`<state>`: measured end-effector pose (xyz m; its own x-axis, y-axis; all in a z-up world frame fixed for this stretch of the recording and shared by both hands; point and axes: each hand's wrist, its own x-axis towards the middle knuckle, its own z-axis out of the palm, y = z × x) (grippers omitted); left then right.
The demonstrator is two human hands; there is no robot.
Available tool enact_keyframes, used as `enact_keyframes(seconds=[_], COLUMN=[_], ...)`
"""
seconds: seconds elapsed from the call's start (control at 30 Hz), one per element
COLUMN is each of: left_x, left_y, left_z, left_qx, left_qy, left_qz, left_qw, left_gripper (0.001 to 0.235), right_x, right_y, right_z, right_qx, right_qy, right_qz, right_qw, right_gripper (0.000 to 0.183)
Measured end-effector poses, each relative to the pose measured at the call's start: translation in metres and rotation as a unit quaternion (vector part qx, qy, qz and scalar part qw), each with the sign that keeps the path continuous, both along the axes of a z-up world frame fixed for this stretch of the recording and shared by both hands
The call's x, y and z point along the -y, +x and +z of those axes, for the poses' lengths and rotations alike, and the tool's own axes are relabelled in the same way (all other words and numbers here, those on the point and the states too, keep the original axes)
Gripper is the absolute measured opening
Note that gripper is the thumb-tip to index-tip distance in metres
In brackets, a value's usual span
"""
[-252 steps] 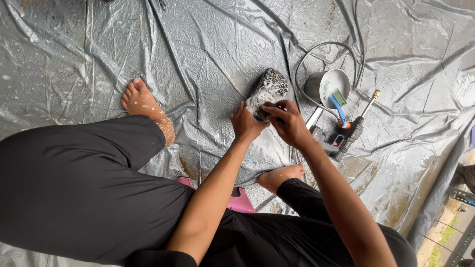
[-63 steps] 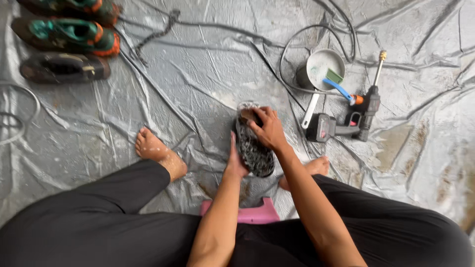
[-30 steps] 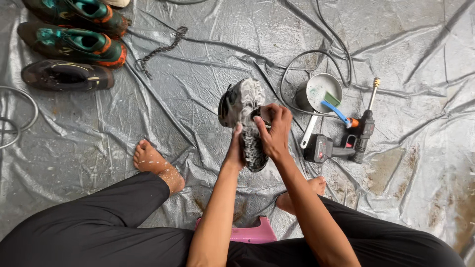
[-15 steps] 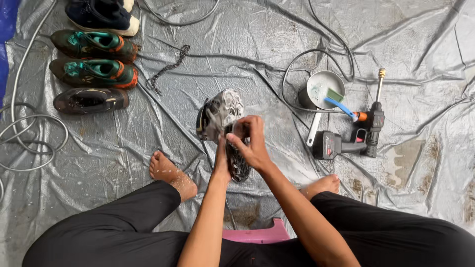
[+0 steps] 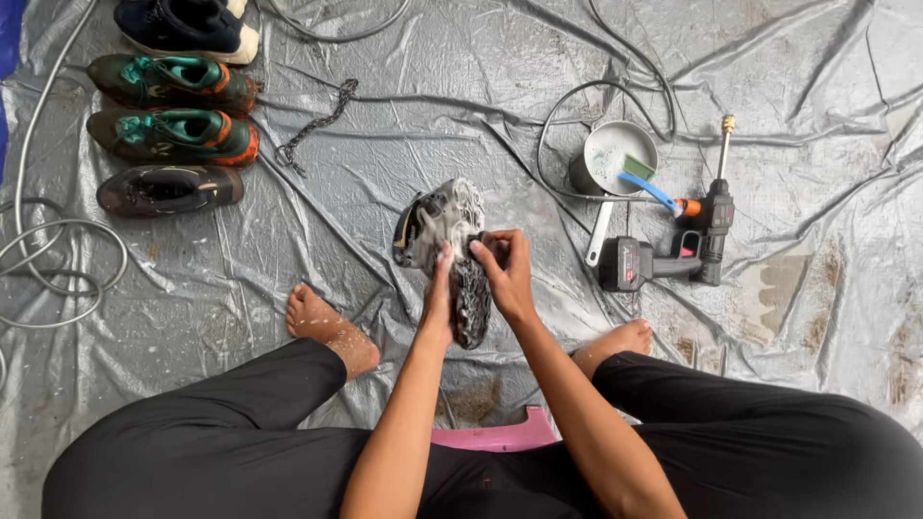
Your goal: The person scrubs a single sneaker with a sponge and then a brush while sitting on a small stool. They repeatedly dip the sponge into a metal pot containing soapy water to clean the shoe's upper and sole.
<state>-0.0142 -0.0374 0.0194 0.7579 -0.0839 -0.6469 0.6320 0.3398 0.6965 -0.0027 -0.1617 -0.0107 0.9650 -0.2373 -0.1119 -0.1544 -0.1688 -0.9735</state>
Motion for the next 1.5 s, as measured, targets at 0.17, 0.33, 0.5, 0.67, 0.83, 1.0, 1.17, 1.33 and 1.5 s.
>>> enact_keyframes(seconds=[0.17, 0.33, 0.5, 0.67, 0.83, 1.0, 1.17, 1.33, 1.5], left_x=[0.007, 0.005, 0.017, 0.007, 0.018, 0.011, 0.004, -0.004, 0.013], left_y=[-0.007, 0.012, 0.011, 0.010, 0.004, 0.004, 0.010, -0.003, 0.021], left_z=[-0.023, -0.017, -0.014, -0.005, 0.060, 0.001, -0.012, -0.020, 0.035], left_qx=[-0.051, -0.066, -0.121, -0.127, -0.146, -0.136, -0.154, -0.136, -0.112], left_qy=[-0.017, 0.023, 0.013, 0.037, 0.025, 0.035, 0.074, 0.033, -0.023], left_qz=[0.043, -0.005, 0.058, 0.016, 0.045, 0.032, -0.015, -0.002, 0.009], left_qw=[0.998, 0.998, 0.991, 0.991, 0.988, 0.989, 0.985, 0.990, 0.993], left_gripper=[0.073, 0.091, 0.104, 0.108, 0.113, 0.112, 0.110, 0.114, 0.121], right_x=[-0.010, 0.006, -0.016, -0.004, -0.018, 0.004, -0.012, -0.005, -0.021], right_y=[-0.004, 0.002, 0.011, 0.001, 0.003, -0.002, 0.016, 0.009, 0.020], right_z=[0.030, 0.003, 0.041, -0.013, 0.034, -0.025, 0.005, -0.006, 0.027], right_qx=[0.036, -0.047, 0.048, -0.064, 0.002, -0.034, 0.033, -0.025, 0.061], right_qy=[-0.007, 0.034, 0.027, 0.020, 0.035, 0.019, 0.034, 0.015, 0.013], right_qz=[0.004, -0.062, -0.001, -0.057, 0.006, -0.070, -0.020, -0.066, -0.030], right_qw=[0.999, 0.996, 0.999, 0.996, 0.999, 0.997, 0.999, 0.997, 0.998], right_gripper=[0.055, 0.058, 0.056, 0.063, 0.061, 0.054, 0.056, 0.055, 0.054])
